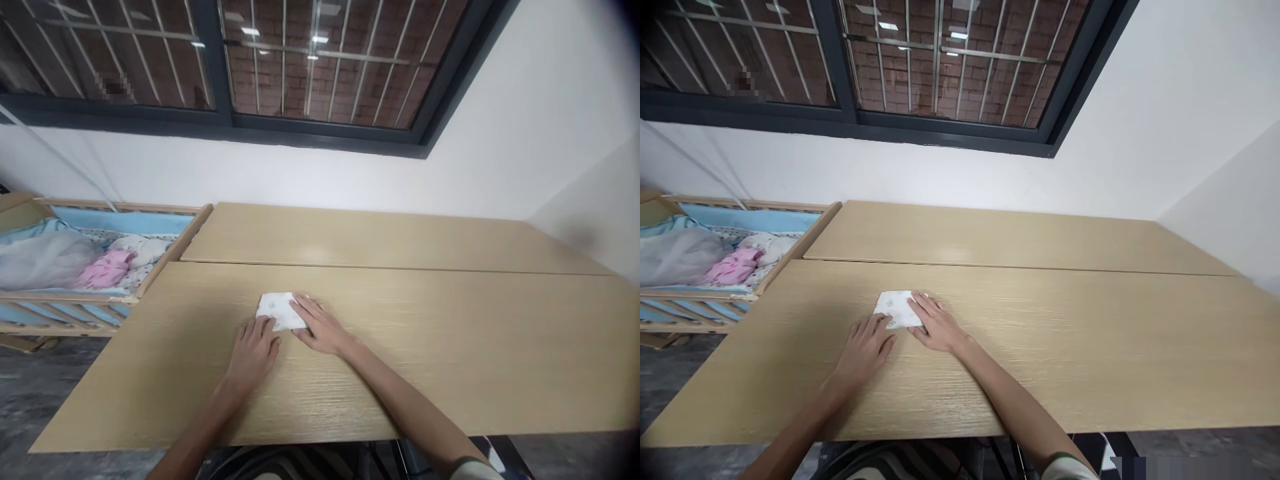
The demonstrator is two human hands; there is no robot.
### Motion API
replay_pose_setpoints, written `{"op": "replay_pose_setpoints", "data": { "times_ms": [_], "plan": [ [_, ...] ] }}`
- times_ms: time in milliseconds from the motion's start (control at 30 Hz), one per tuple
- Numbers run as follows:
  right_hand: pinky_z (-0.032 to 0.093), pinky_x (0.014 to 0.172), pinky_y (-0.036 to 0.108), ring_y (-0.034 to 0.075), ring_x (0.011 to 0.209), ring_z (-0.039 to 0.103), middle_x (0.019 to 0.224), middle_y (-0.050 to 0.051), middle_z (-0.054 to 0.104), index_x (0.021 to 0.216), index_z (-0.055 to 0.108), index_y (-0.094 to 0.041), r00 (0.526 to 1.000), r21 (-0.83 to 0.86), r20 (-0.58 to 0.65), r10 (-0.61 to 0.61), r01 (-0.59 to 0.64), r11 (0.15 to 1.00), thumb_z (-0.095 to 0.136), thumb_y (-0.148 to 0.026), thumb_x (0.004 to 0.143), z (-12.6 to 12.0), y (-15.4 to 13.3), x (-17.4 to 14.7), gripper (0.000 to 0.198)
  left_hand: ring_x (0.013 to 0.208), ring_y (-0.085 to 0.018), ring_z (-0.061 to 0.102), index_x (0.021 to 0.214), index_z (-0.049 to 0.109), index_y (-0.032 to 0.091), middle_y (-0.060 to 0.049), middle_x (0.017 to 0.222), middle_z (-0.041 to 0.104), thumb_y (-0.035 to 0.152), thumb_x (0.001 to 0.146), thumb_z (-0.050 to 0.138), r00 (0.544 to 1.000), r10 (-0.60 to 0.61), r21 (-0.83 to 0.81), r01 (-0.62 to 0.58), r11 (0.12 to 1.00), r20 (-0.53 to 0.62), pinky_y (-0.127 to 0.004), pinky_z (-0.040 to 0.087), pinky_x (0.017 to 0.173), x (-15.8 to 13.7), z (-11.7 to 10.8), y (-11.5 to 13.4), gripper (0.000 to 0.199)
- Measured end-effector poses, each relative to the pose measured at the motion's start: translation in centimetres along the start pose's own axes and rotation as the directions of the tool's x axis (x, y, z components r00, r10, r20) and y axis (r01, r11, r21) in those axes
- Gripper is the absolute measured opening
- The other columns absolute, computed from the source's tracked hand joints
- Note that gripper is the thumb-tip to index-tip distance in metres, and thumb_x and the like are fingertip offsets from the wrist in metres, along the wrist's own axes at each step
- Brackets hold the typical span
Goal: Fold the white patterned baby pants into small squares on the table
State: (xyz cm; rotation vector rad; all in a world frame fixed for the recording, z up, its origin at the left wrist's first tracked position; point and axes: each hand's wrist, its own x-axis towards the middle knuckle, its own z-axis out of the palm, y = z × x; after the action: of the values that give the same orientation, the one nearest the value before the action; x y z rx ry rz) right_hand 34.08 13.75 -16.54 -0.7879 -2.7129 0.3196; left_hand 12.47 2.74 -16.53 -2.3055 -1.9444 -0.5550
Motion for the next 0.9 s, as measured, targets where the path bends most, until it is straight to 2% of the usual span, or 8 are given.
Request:
{"op": "replay_pose_setpoints", "data": {
  "times_ms": [233, 367, 600, 900],
  "plan": [
    [0.04, 0.111, 0.05, 0.031, 0.137, 0.047, 0.154, 0.018, 0.045, 0.145, 0.051, -0.015, 0.991, -0.038, -0.135, 0.004, -0.009, 0.999, 0.052, -0.038, 0.098, 0.7, -0.1, -0.2, 0.052, 0.1, -0.028, 0.06, 0.117, 0.062, 0.02, -0.011, 0.116, 0.064, 0.023, 0.101, 0.045, 0.999, 0.029, 0.078, -0.03, 0.997, 0.015, -0.043, 0.045, 0.088, 1.2, 0.6, -0.7, 0.024],
    [0.045, 0.105, 0.05, 0.031, 0.126, 0.056, 0.146, 0.019, 0.054, 0.132, 0.061, -0.015, 0.984, -0.061, -0.179, -0.005, -0.006, 0.998, 0.049, -0.037, 0.1, 0.8, -0.3, 0.1, 0.04, 0.099, -0.028, 0.059, 0.11, 0.063, 0.021, -0.01, 0.111, 0.065, 0.023, 0.101, 0.044, 0.999, 0.045, 0.058, -0.044, 0.997, -0.014, -0.042, 0.046, 0.085, 1.7, 0.9, -1.2, 0.021],
    [0.045, 0.104, 0.049, 0.032, 0.124, 0.055, 0.149, 0.019, 0.051, 0.132, 0.059, -0.014, 0.985, -0.032, -0.17, -0.008, 0.002, 0.999, 0.053, -0.04, 0.098, 0.6, -0.1, 0.1, 0.043, 0.101, -0.028, 0.058, 0.112, 0.063, 0.021, -0.009, 0.113, 0.064, 0.027, 0.101, 0.047, 0.999, 0.033, 0.018, -0.032, 0.999, -0.018, -0.042, 0.045, 0.087, 1.5, 1.4, -1.7, 0.02],
    [0.043, 0.106, 0.05, 0.032, 0.13, 0.051, 0.15, 0.019, 0.048, 0.134, 0.055, -0.015, 0.988, 0.024, -0.153, 0.005, -0.002, 1.0, 0.058, -0.033, 0.092, 0.8, 0.2, 0.1, 0.046, 0.105, -0.027, 0.057, 0.107, 0.063, 0.021, -0.009, 0.111, 0.064, 0.027, 0.102, 0.047, 0.999, 0.036, -0.059, -0.038, 0.998, -0.032, -0.042, 0.046, 0.09, 1.7, 2.0, -2.3, 0.018]
  ]
}}
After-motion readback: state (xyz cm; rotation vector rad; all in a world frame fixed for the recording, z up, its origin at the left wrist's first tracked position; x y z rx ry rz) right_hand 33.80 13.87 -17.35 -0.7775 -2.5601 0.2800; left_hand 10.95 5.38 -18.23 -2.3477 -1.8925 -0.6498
